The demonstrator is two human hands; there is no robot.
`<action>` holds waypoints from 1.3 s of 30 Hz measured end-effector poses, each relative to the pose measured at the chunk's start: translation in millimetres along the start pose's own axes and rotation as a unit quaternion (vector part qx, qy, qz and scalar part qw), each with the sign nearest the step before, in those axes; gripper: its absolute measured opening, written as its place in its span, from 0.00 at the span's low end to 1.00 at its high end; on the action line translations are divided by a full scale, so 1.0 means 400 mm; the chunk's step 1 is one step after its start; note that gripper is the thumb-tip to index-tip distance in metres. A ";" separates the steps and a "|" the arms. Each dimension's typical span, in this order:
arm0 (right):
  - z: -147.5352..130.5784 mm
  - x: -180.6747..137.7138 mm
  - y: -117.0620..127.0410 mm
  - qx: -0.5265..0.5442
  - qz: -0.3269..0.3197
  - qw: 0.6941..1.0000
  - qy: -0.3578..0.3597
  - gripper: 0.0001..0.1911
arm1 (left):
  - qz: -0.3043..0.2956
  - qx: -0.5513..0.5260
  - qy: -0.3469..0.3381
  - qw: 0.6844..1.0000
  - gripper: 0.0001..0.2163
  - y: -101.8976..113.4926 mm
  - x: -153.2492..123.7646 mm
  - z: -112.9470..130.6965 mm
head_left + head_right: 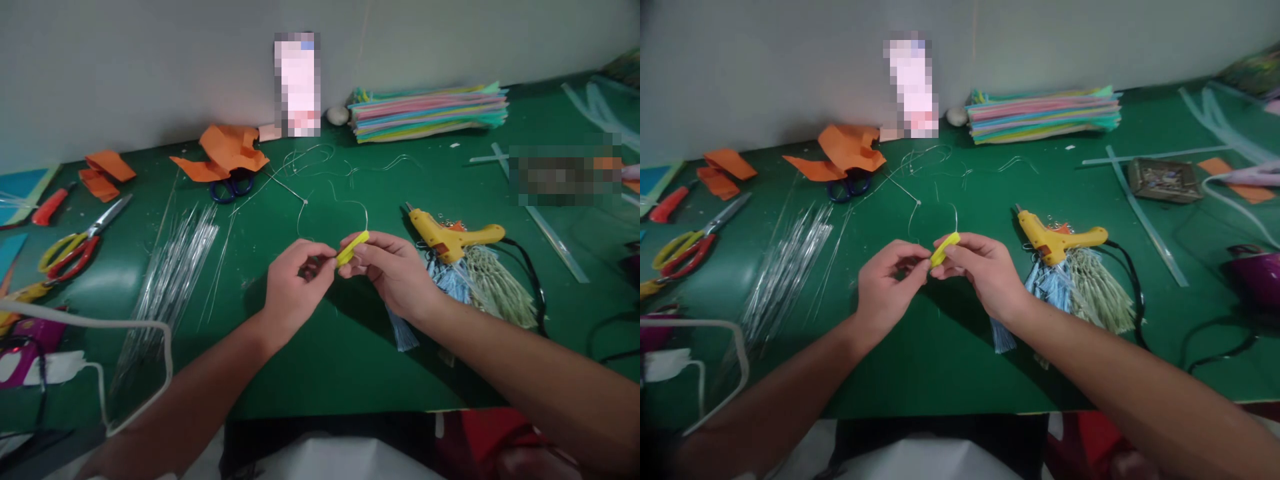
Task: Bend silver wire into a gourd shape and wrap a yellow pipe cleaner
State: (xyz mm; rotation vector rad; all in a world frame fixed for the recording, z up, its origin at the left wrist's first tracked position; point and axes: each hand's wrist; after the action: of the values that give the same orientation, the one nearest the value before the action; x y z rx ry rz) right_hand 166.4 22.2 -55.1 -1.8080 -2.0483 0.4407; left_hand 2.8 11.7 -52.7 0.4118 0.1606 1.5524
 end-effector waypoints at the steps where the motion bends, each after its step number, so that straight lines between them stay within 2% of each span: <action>1: -0.001 0.000 0.000 -0.005 0.000 1.000 0.004 0.07 | 0.007 -0.012 0.017 1.000 0.01 -0.001 0.001 0.000; 5: -0.004 -0.002 0.000 -0.021 0.007 0.999 0.034 0.07 | 0.022 -0.068 0.114 0.991 0.09 0.000 0.003 0.004; 8: -0.004 -0.004 0.000 -0.035 0.004 0.998 0.059 0.07 | -0.010 -0.093 0.189 0.977 0.17 0.000 0.002 0.003; 12: -0.002 -0.007 0.002 -0.036 -0.014 0.995 0.096 0.05 | -0.071 -0.188 0.249 0.947 0.17 -0.008 0.000 -0.003; 15: 0.001 -0.008 0.004 -0.037 -0.027 0.993 0.106 0.05 | -0.093 -0.254 0.250 0.930 0.14 -0.015 0.001 -0.005; 18: 0.003 -0.007 0.006 -0.045 -0.029 0.994 0.098 0.05 | -0.088 -0.278 0.245 0.924 0.09 -0.017 0.002 -0.007; 25: 0.004 -0.011 0.010 -0.058 -0.022 0.994 0.093 0.06 | -0.046 -0.222 0.204 0.952 0.06 -0.015 0.000 -0.011; 33: -0.002 -0.024 0.010 -0.058 -0.018 0.993 0.097 0.10 | -0.035 -0.220 0.244 0.944 0.06 -0.010 -0.006 0.007; 39: 0.000 -0.015 0.005 -0.085 0.033 0.993 0.072 0.09 | -0.038 -0.219 0.243 0.944 0.05 -0.010 -0.003 0.008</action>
State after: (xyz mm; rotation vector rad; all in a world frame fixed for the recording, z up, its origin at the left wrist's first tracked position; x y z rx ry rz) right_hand 169.0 16.6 -56.4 -1.9489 -1.9836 0.1530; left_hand 7.5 10.1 -51.2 -0.3311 0.2018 1.5355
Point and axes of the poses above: each hand's wrist, its own x-axis towards the middle knuckle, its own y-axis out of the back of the hand, z = x × y, and after that the axes turned 14 degrees about y, right-handed
